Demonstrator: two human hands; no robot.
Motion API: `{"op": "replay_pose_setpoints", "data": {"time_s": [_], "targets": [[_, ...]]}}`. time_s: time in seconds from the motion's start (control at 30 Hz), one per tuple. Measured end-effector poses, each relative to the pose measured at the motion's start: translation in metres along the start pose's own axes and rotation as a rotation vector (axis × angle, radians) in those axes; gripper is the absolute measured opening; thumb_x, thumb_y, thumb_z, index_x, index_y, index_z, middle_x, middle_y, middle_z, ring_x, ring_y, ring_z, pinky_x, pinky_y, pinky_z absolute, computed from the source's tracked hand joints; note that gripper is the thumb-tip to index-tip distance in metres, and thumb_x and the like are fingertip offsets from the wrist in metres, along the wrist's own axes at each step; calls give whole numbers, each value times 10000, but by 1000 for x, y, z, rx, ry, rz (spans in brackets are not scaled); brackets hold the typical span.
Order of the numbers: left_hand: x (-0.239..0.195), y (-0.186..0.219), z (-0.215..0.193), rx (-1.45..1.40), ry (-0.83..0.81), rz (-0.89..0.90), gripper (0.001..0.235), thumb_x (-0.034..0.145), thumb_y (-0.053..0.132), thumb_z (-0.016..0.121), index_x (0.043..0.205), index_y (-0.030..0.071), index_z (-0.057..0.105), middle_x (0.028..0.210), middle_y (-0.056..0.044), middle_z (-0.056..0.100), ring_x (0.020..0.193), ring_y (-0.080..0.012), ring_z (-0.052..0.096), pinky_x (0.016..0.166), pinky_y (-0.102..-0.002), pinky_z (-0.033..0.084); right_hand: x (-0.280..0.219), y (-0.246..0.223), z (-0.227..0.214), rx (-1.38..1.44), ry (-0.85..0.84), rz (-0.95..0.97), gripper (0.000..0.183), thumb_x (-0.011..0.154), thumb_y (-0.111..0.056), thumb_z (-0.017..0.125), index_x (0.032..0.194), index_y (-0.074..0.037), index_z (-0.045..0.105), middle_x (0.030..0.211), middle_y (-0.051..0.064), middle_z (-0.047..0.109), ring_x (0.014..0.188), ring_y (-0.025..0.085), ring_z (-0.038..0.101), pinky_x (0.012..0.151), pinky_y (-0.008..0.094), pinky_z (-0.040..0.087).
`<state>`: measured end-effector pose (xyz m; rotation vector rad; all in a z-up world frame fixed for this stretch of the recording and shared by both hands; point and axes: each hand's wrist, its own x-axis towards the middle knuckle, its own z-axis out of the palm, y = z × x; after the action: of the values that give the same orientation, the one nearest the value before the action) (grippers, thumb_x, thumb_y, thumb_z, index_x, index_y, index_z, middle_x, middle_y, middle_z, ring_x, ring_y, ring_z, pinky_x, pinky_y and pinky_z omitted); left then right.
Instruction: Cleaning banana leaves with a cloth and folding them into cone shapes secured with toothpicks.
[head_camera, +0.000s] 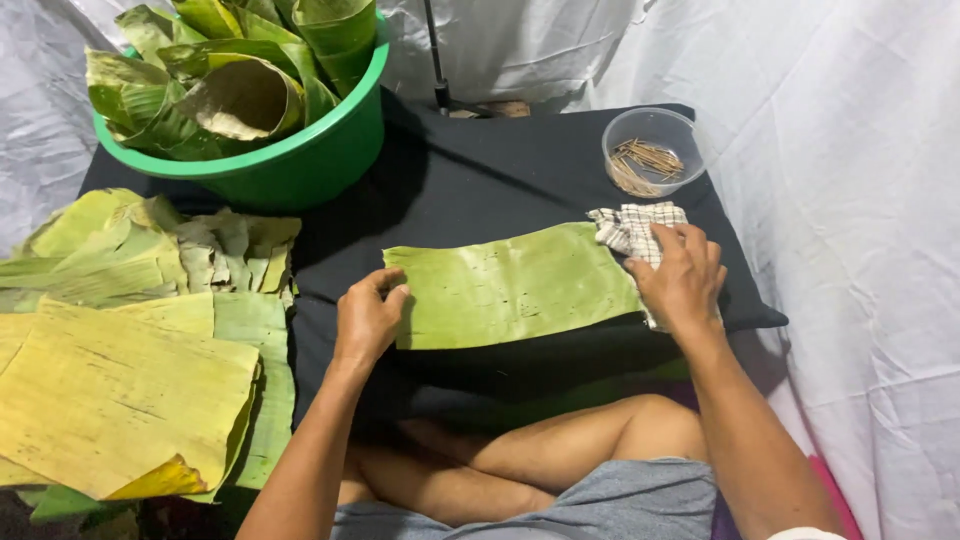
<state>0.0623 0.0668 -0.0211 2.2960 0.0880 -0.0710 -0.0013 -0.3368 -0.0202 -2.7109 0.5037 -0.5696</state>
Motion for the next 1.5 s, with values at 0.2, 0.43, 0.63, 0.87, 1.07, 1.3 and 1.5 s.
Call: {"op": "replay_pose_setpoints", "data": {"time_s": [0.2, 0.43, 0.63, 0.87, 1.07, 1.3, 1.5], "targets": [[3, -3, 12, 28, -136, 41, 528, 851, 127, 723, 1373, 194, 678, 1218, -225, 713, 1136, -429, 665, 948, -531, 561, 17, 66, 26, 91, 171, -130, 289, 817, -86, 846, 1100, -104, 791, 943, 168, 738, 939, 423, 711, 852, 477, 550], [-18, 23, 11, -28, -57, 217, 558, 768, 36, 683, 1320, -14, 626, 1316, -180, 675, 1090, -312, 701, 928, -366, 560, 6, -6, -74, 138, 403, -227, 332, 887, -32, 828, 1180, 118, 788, 1032, 272, 750, 828, 357, 674, 773, 404, 533], [-12, 17, 19, -62, -187, 215, 552, 859, 101, 748, 1396, 61, 626, 1269, -252, 668, 1226, -472, 598, 1015, -576, 514, -23, -102, 2, 442, 149, -157, 351, 735, -84, 880, 1070, -90, 776, 956, 134, 715, 965, 355, 685, 888, 409, 514], [-8, 3, 25, -18, -143, 195, 430, 829, 178, 775, 1244, 83, 717, 1223, -170, 704, 1181, -425, 632, 983, -547, 540, -56, -189, 93, 331, -70, -460, 407, 798, -250, 796, 1183, -144, 715, 1161, 136, 674, 1131, 364, 636, 937, 497, 522], [-11, 8, 23, -52, -132, 228, 456, 848, 138, 754, 1290, 46, 692, 1253, -202, 694, 1210, -447, 613, 992, -545, 521, -46, -193, 53, 139, -534, -357, 530, 1033, -318, 497, 1522, -117, 473, 1601, 270, 375, 1519, 465, 269, 1147, 750, 163], [-10, 6, 24, -133, -141, 165, 538, 854, 110, 747, 1384, 124, 659, 1300, -156, 687, 1130, -381, 679, 942, -486, 559, -15, -126, 35, 1, -500, -114, 534, 1056, -366, 453, 1535, -131, 472, 1626, 232, 358, 1548, 388, 237, 1170, 738, 95], [-9, 2, 26, -158, -136, 182, 560, 846, 93, 754, 1396, 115, 648, 1298, -199, 677, 1098, -417, 684, 894, -507, 577, 1, -30, 49, -69, -245, -186, 506, 1066, -318, 477, 1520, -98, 509, 1571, 264, 452, 1478, 481, 368, 1107, 741, 292]]}}
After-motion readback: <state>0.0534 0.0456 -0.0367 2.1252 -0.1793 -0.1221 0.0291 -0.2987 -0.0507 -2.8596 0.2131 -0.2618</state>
